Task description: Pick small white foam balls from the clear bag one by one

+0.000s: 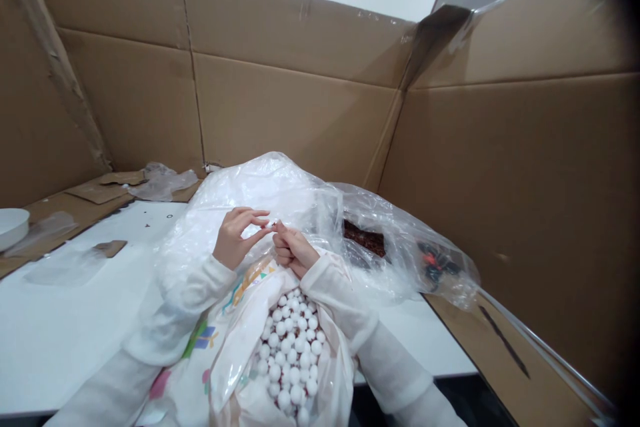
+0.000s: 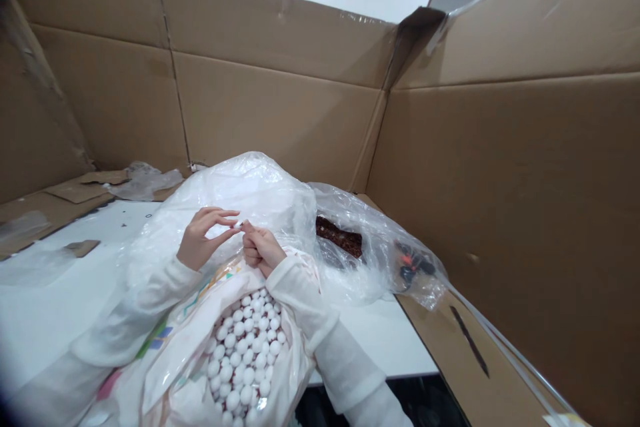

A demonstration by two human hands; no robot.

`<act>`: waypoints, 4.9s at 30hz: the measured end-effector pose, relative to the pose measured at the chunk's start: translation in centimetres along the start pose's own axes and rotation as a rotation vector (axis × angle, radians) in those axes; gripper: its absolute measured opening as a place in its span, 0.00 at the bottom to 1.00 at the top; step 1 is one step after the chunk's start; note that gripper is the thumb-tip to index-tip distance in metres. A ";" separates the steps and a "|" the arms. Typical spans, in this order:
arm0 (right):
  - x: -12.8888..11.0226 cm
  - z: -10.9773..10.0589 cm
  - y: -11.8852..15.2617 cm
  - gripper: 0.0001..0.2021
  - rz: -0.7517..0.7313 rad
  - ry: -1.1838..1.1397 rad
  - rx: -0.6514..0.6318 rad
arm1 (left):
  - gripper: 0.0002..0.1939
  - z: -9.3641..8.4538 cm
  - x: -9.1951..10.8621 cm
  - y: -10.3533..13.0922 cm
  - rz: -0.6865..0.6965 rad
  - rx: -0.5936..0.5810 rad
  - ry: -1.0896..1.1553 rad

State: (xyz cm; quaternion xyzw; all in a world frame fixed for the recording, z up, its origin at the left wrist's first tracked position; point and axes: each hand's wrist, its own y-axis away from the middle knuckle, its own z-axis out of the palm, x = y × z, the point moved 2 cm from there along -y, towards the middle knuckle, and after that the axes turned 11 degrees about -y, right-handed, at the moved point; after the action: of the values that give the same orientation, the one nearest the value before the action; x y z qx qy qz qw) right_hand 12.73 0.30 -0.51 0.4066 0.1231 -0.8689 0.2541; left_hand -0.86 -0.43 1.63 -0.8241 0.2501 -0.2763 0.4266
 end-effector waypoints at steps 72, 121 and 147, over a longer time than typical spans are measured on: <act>0.5 -1.4 -0.6 0.10 0.005 -0.480 -0.020 | 0.06 0.9 0.4 0.6 0.032 -0.152 -0.062; 0.5 -0.7 -0.5 0.08 0.027 -0.405 -0.094 | 0.06 0.9 0.7 0.7 -0.132 -0.123 0.148; 0.8 0.3 0.0 0.21 -0.016 -0.149 -0.121 | 0.09 1.1 -0.3 0.7 -0.164 -0.082 0.279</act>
State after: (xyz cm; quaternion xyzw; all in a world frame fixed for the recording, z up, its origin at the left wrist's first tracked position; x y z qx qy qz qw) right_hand 12.07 -0.13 -0.95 0.3236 0.1594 -0.8897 0.2799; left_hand -0.43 0.00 0.41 -0.8120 0.2500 -0.4115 0.3298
